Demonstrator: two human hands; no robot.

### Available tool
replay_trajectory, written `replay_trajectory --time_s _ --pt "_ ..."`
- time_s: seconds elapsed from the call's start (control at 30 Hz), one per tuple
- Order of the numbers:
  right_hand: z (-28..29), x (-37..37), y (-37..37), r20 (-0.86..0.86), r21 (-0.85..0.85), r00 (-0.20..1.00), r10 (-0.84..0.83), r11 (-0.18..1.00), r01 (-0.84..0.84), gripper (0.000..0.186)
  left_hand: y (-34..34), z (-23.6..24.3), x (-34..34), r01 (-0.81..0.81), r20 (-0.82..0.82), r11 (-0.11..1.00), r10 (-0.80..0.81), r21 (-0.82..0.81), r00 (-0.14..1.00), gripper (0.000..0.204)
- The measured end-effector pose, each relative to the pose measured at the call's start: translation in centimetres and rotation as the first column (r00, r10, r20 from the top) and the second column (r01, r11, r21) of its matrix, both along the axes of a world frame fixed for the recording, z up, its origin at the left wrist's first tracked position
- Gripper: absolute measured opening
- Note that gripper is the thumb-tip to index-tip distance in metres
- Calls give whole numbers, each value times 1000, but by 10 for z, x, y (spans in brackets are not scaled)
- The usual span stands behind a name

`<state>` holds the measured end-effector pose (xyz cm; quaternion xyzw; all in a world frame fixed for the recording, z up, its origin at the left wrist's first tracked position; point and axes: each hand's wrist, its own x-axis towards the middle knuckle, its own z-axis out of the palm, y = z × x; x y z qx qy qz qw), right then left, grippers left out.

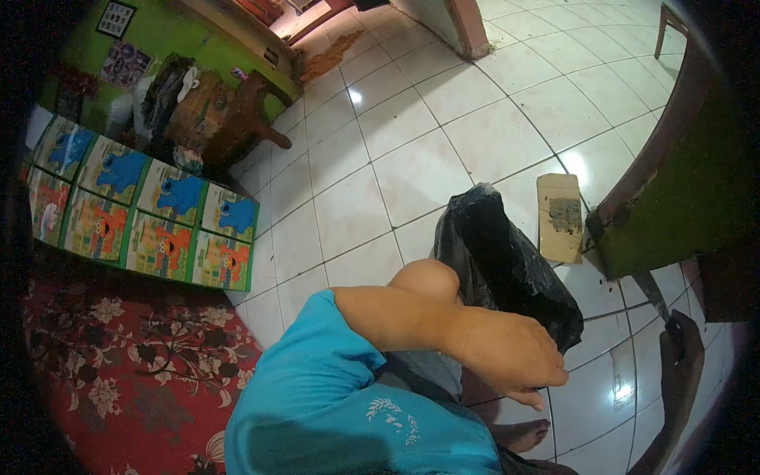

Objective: The person applies a patching compound to a damaged area of a pink and green wall using a putty knife. They pick up the compound from a black plastic bag and spread it over the wall surface, then use a small wooden stick to smooth or clear specific sections.

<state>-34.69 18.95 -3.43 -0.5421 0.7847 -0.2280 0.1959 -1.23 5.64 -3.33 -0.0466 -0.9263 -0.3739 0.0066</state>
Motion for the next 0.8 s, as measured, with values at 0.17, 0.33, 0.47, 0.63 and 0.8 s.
replay_trajectory --time_s 0.17,0.33,0.47,0.63,0.8 --pt "-12 11 -4 69 -70 996 48 997 -43 33 -2 6 -3 2 -116 998 4 56 993 37" --pt "-11 19 -15 76 -8 996 44 999 -43 32 -4 9 -2 -61 -364 989 108 138 925 30" --pt "-22 14 -20 -6 -21 997 79 997 -79 31 -10 17 -3 -64 -410 984 127 163 903 25" --pt "-30 21 -28 138 -82 989 47 996 -36 29 -15 18 -9 -146 -502 961 249 236 828 21" --pt "-41 26 -33 131 -116 987 88 991 -73 27 -16 14 -9 -203 -483 939 319 278 816 25"
